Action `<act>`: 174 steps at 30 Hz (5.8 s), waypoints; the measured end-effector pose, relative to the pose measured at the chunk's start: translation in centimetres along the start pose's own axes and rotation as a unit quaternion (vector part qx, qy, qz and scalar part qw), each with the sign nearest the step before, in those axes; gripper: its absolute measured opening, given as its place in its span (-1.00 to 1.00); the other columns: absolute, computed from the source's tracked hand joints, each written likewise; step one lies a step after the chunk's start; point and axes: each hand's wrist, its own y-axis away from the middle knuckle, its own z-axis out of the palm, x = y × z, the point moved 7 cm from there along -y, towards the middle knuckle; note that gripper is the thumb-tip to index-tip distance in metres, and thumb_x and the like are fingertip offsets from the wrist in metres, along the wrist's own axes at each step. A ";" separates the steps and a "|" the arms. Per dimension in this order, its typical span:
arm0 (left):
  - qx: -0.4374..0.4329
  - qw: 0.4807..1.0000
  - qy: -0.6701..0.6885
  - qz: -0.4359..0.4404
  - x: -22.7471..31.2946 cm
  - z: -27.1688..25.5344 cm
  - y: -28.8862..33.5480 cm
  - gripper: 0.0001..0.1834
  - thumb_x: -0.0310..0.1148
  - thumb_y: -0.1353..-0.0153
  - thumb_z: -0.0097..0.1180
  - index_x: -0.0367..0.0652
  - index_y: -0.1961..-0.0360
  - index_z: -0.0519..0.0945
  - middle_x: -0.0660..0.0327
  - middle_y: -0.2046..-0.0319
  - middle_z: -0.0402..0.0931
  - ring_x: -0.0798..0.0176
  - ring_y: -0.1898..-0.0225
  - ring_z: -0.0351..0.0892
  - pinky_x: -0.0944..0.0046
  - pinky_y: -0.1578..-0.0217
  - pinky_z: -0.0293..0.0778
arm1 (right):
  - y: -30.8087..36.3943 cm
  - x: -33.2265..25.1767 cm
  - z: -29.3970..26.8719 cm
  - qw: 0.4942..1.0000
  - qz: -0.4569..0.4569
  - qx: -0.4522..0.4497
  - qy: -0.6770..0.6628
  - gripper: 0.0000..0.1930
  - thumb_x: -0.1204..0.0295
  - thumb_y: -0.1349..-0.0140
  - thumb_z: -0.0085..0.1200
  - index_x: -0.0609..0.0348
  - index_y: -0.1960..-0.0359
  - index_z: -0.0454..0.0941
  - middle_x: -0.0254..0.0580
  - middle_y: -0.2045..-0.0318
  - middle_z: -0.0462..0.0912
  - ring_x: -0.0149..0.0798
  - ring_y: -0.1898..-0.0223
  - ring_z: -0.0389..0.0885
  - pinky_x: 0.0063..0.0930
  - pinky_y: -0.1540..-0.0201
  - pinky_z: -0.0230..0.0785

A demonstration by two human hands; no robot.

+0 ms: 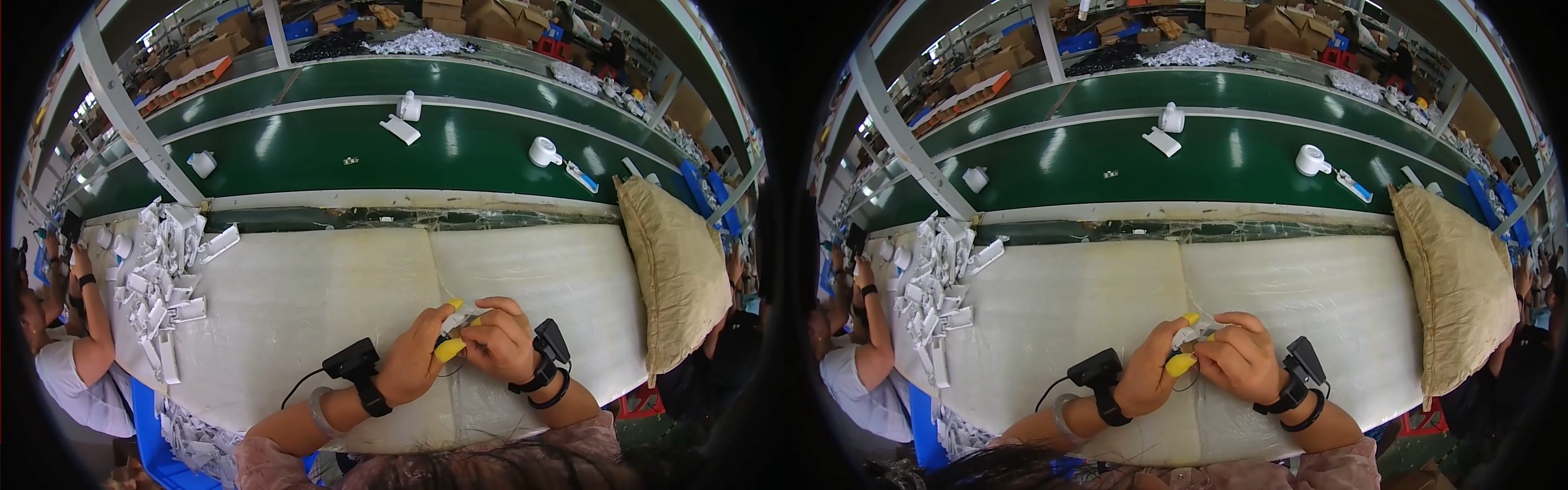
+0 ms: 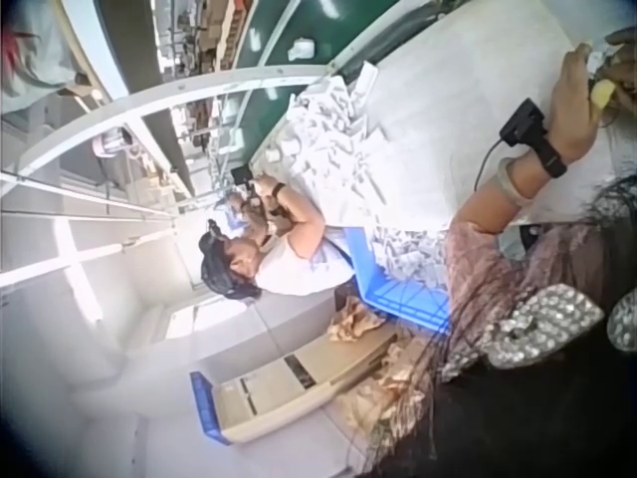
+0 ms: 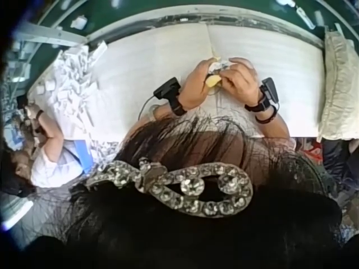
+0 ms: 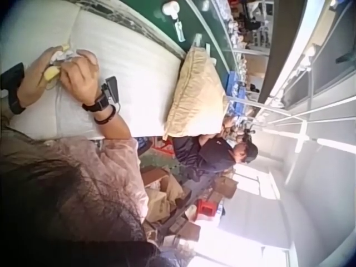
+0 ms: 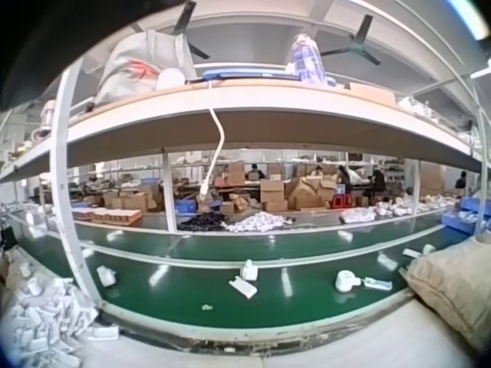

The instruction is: The person picks up a white plastic housing and a small circuit board, fits the board into the housing, and secures the wires by hand. They then take a white cylindrical component from the conveyor belt, attach it to the housing, and place the assembled unit back onto the belt.

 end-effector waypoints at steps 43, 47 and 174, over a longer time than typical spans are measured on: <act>0.098 0.990 0.103 -0.021 -2.9 0.1 -0.1 -0.63 -0.40 -0.38 -0.13 -0.23 -0.18 0.28 0.12 0.06 0.43 0.35 0.22 0.49 0.40 0.41 0.50 | -0.1 2.0 0.8 0.996 0.081 -0.022 0.034 -0.77 0.64 0.18 0.26 0.18 0.43 0.53 -0.19 0.50 0.54 -0.10 0.44 0.57 -0.30 0.32 0.47; 0.107 0.973 0.195 -0.062 -4.5 0.1 -0.3 -0.53 -0.40 -0.39 -0.16 -0.16 -0.29 0.12 0.11 -0.12 0.23 0.30 0.06 0.44 0.38 0.37 0.56 | -3.3 6.6 0.9 0.989 0.143 -0.046 0.008 -0.86 0.69 0.05 0.20 0.25 0.44 0.54 -0.14 0.49 0.56 -0.20 0.49 0.58 -0.46 0.42 0.43; -0.060 0.992 0.087 -0.064 -0.5 0.8 -0.2 -0.60 -0.53 -0.21 -0.14 -0.25 -0.11 0.32 0.12 0.27 0.50 0.33 0.35 0.50 0.31 0.31 0.45 | 2.6 -0.6 -2.0 0.999 0.011 -0.031 0.017 -0.76 0.57 0.12 0.32 0.10 0.38 0.56 -0.34 0.34 0.64 -0.33 0.34 0.60 -0.17 -0.04 0.40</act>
